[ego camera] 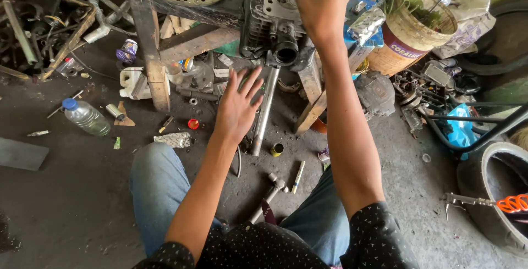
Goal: Inspecting and manipulating an engine cylinder head and small metal components
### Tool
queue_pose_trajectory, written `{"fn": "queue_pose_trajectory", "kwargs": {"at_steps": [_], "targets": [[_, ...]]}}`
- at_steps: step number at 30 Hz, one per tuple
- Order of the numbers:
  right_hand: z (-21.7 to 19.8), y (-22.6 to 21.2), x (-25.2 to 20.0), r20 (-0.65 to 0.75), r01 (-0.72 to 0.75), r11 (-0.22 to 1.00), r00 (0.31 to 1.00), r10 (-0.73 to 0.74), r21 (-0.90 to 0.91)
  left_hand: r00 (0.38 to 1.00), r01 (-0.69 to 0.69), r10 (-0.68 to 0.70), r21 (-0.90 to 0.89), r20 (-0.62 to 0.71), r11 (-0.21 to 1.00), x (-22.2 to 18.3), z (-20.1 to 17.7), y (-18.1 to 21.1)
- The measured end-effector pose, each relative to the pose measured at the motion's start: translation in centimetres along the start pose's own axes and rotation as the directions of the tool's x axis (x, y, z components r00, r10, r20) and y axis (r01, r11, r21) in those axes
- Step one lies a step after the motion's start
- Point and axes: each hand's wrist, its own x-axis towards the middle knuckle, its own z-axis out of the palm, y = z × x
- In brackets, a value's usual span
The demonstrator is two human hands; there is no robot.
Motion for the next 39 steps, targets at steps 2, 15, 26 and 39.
{"fn": "queue_pose_trajectory", "kwargs": {"at_steps": [2, 15, 26, 39], "targets": [[0.6, 0.8, -0.2, 0.013, -0.024, 0.997, 1.000, 0.025, -0.075, 1.000, -0.022, 0.022, -0.077, -0.008, 0.997, 2.2, -0.3, -0.7], [1.2, 0.9, -0.7, -0.006, -0.077, 0.973, 0.997, 0.077, -0.216, 0.993, -0.090, 0.064, -0.276, -0.101, 0.957, 6.3, 1.3, -2.5], [2.0, 1.3, -1.3, -0.067, -0.224, 0.918, 0.975, 0.214, -0.328, 0.984, -0.160, 0.114, -0.385, -0.139, 0.909, 7.0, 1.4, -3.4], [2.8, 0.6, -1.9, -0.144, -0.254, 0.899, 0.966, 0.216, -0.357, 0.982, -0.190, 0.177, -0.412, -0.070, 0.891, 9.7, -0.4, -4.9]]}}
